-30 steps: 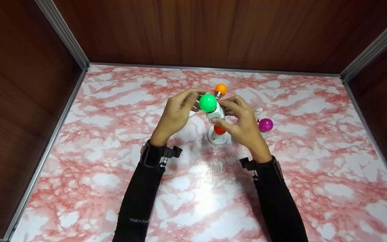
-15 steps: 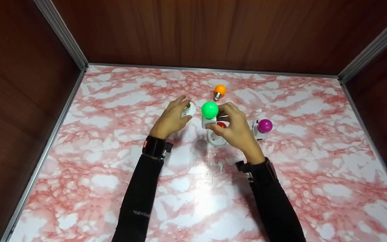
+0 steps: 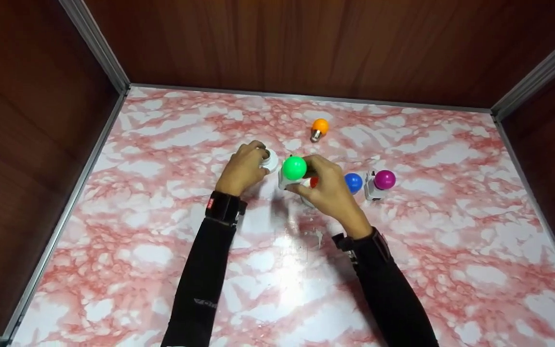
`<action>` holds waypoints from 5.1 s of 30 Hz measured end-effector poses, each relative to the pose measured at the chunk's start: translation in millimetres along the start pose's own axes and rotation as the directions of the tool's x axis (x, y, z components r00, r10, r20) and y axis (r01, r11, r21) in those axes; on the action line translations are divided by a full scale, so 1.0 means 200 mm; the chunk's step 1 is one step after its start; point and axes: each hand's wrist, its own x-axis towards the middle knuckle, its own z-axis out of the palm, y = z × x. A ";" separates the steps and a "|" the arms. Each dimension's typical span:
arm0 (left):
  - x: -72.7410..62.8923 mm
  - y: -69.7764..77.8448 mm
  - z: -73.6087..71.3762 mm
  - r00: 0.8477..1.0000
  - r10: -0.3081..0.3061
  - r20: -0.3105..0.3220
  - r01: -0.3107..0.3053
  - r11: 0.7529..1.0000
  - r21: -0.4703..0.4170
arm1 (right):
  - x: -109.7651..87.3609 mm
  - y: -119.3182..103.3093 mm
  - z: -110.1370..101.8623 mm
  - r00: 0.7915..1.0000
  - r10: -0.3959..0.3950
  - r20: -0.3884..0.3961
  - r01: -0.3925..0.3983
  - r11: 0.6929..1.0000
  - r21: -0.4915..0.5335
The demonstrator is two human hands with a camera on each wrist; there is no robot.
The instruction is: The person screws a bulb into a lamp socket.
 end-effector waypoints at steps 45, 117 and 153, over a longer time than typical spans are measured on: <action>-0.03 -0.09 0.01 0.998 -0.064 0.006 0.065 0.997 -0.045 | 0.00 -0.01 0.16 0.947 0.234 0.222 -0.204 0.968 -0.149; 0.01 0.01 -0.09 0.974 0.013 -0.228 -0.070 0.967 -0.247 | 0.40 0.29 -0.53 0.962 0.268 0.055 -0.245 0.933 -0.264; -0.02 0.02 -0.15 0.967 0.038 -0.252 -0.091 0.975 -0.202 | 0.73 0.34 -0.29 0.688 0.567 0.453 -0.192 0.744 -0.640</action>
